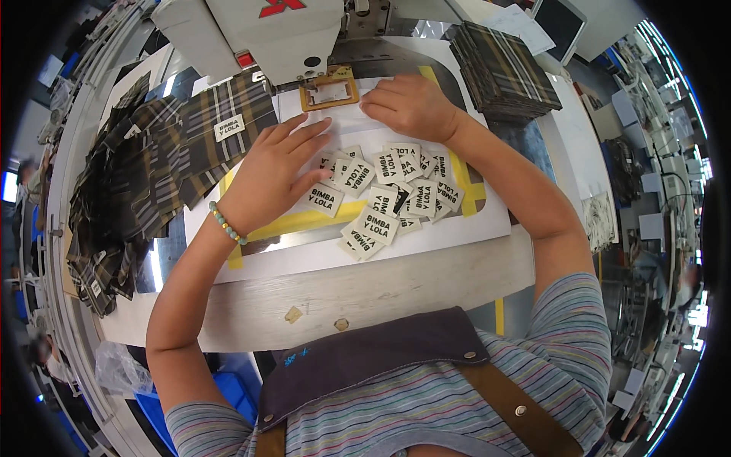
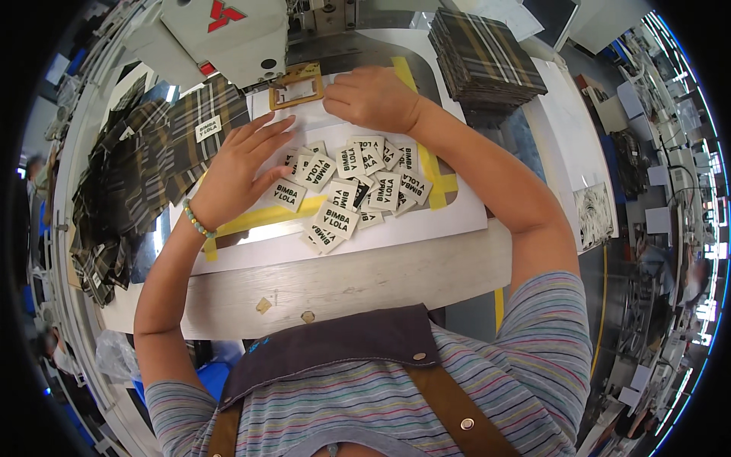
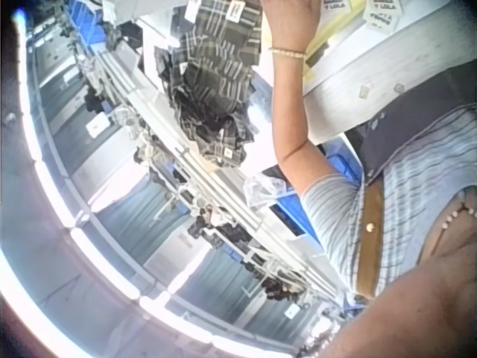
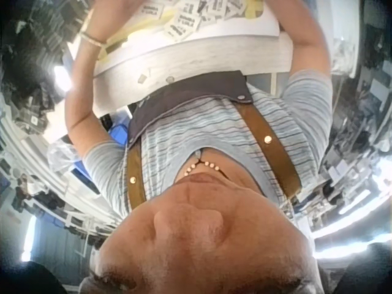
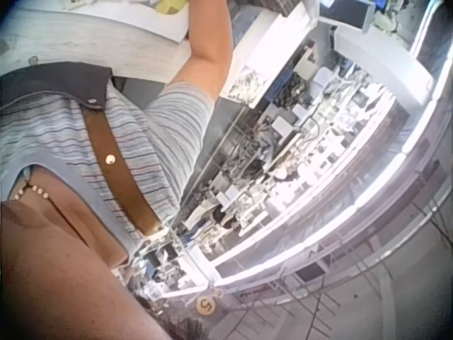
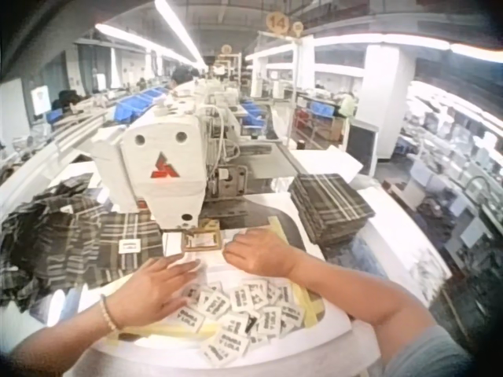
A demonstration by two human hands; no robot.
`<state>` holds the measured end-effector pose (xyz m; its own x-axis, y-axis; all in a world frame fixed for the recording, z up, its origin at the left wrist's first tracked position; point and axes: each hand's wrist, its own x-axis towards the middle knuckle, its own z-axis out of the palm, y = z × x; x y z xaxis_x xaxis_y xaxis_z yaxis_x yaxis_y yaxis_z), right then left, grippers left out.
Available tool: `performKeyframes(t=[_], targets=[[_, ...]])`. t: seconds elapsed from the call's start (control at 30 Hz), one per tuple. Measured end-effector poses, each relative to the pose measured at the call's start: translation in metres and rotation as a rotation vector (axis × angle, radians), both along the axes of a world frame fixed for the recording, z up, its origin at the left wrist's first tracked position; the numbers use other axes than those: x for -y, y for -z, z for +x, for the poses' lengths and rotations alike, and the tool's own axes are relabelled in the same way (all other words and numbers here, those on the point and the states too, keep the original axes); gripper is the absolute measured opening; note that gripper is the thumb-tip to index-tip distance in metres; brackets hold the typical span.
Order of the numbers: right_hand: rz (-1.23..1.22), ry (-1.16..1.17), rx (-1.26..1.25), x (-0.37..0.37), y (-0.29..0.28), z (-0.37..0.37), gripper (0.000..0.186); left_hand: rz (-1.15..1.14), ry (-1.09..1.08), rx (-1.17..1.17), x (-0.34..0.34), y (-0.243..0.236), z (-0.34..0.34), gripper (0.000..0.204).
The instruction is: The person repeatedly picks up plaid fabric pieces and small white labels, aligns them under a sewing machine, and sews the labels onto the fabric. Finished pieces are stacked to the left, while new fabric pieces are taken from a stack on the right.
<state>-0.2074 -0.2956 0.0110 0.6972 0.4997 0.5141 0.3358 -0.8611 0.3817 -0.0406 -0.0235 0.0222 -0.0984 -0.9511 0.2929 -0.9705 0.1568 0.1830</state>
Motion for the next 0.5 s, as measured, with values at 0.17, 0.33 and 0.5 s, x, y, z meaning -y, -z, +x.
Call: performKeyframes(t=[0.17,0.33,0.5], targets=[[-0.029,-0.038,-0.008,0.002,0.002,-0.001,0.012,0.032,-0.029,-0.005,-0.003,0.003,0.004,0.052],[-0.112,-0.076,0.046,-0.007,-0.002,0.007,0.013,0.016,-0.025,-0.012,0.002,0.005,0.003,0.052],[-0.206,-0.149,0.010,0.001,-0.001,0.004,0.015,0.033,-0.021,-0.002,0.005,0.005,0.003,0.055]])
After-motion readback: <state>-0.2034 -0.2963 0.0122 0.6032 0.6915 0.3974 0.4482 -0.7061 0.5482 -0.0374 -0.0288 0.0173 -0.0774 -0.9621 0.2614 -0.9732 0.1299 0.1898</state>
